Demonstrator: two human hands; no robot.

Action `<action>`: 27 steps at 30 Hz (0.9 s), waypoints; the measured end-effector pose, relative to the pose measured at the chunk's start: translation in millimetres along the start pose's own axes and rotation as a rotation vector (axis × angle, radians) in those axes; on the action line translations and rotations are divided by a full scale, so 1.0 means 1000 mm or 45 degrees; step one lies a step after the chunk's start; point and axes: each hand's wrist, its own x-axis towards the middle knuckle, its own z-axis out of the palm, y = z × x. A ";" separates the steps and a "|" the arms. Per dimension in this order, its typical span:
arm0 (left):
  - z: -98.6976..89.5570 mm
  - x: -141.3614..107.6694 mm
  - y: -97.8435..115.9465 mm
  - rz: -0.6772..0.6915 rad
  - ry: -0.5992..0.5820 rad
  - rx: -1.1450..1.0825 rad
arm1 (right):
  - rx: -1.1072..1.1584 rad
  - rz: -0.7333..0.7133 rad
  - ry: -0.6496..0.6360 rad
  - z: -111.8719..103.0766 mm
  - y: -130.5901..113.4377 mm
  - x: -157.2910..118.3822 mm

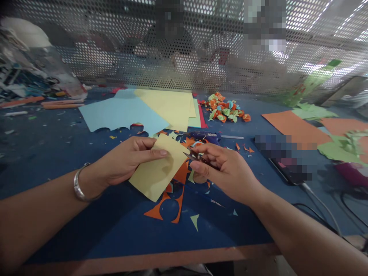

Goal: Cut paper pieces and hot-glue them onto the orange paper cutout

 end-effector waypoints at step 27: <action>-0.002 0.000 -0.002 -0.007 -0.031 -0.037 | 0.001 0.033 -0.031 -0.002 0.001 -0.002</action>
